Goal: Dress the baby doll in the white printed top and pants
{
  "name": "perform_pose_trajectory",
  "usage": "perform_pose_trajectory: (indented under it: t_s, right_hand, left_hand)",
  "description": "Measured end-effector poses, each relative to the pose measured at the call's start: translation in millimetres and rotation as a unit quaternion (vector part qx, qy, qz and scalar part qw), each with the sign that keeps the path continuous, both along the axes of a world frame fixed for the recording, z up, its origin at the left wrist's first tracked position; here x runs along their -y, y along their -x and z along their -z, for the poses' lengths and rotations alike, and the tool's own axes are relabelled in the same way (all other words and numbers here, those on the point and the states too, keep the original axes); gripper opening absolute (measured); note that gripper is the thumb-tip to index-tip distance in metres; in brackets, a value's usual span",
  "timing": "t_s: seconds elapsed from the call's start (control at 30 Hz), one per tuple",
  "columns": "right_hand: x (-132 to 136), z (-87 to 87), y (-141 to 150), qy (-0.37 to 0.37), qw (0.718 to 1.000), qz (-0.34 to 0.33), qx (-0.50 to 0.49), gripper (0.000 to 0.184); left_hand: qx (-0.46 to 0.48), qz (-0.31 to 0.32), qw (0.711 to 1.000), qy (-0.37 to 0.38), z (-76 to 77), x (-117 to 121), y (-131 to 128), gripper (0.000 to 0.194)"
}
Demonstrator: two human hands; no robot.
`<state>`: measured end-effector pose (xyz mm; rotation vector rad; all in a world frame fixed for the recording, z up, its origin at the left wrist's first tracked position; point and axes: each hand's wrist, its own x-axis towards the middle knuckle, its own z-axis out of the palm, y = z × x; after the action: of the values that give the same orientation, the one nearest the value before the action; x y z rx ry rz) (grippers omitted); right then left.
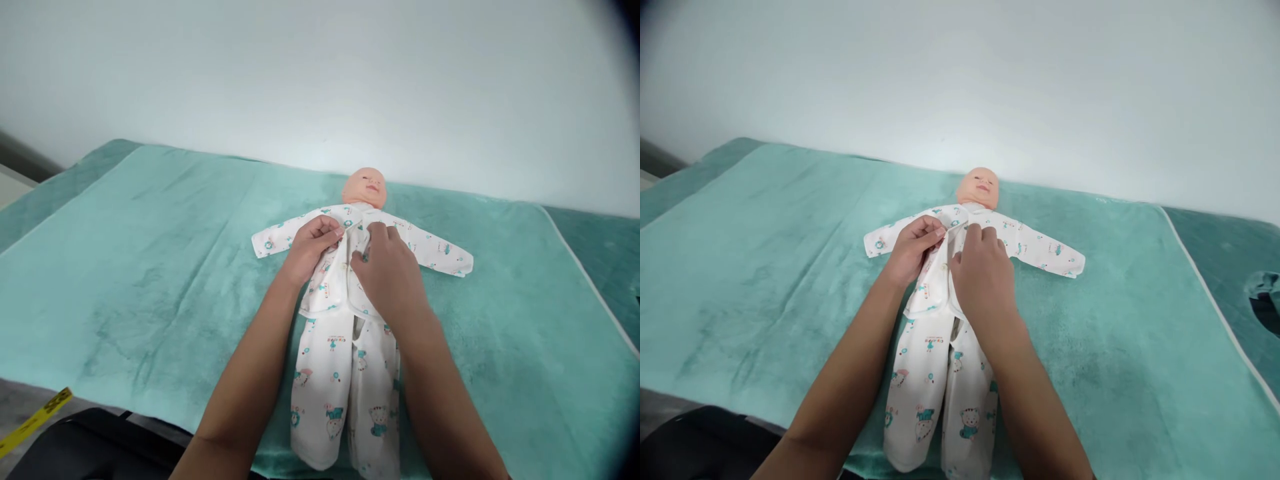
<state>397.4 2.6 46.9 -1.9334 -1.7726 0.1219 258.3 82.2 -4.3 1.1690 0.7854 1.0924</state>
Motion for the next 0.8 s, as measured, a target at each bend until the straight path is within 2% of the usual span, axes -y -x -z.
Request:
perform_pose_trajectory:
  t_s: [0.13, 0.33, 0.5, 0.6, 0.7, 0.8]
  right_hand:
    - [0, 0.5, -4, -0.008, 1.0, 0.005, 0.013, 0.014]
    - [-2, 3.4, -9, 0.03, 0.999, 0.012, 0.021, 0.027]
    - [0, 0.7, -2, 0.002, 1.0, 0.017, 0.014, 0.018]
    - [-2, 0.8, -7, 0.022, 0.999, 0.028, 0.01, 0.014]
    - [-5, -2.3, -22, 0.067, 0.996, 0.007, -0.051, 0.017]
    - [-8, -7.5, -38, 0.11, 0.977, -0.022, -0.179, 0.019]
  left_hand:
    - [0.009, 0.01, 1.0, 0.0, -0.1, 0, 0, 0.023]
    - [-0.011, 0.012, 1.0, -0.012, -5.5, 3, 2, 0.02]
    - [-0.057, 0.017, 0.998, -0.035, -6.2, 4, 1, 0.023]
    - [-0.072, 0.013, 0.996, -0.051, -5.0, 4, 0, 0.022]
    - [-0.095, 0.014, 0.993, -0.071, -5.5, 5, 0, 0.021]
    - [-0.126, 0.021, 0.988, -0.09, -7.4, 7, 1, 0.023]
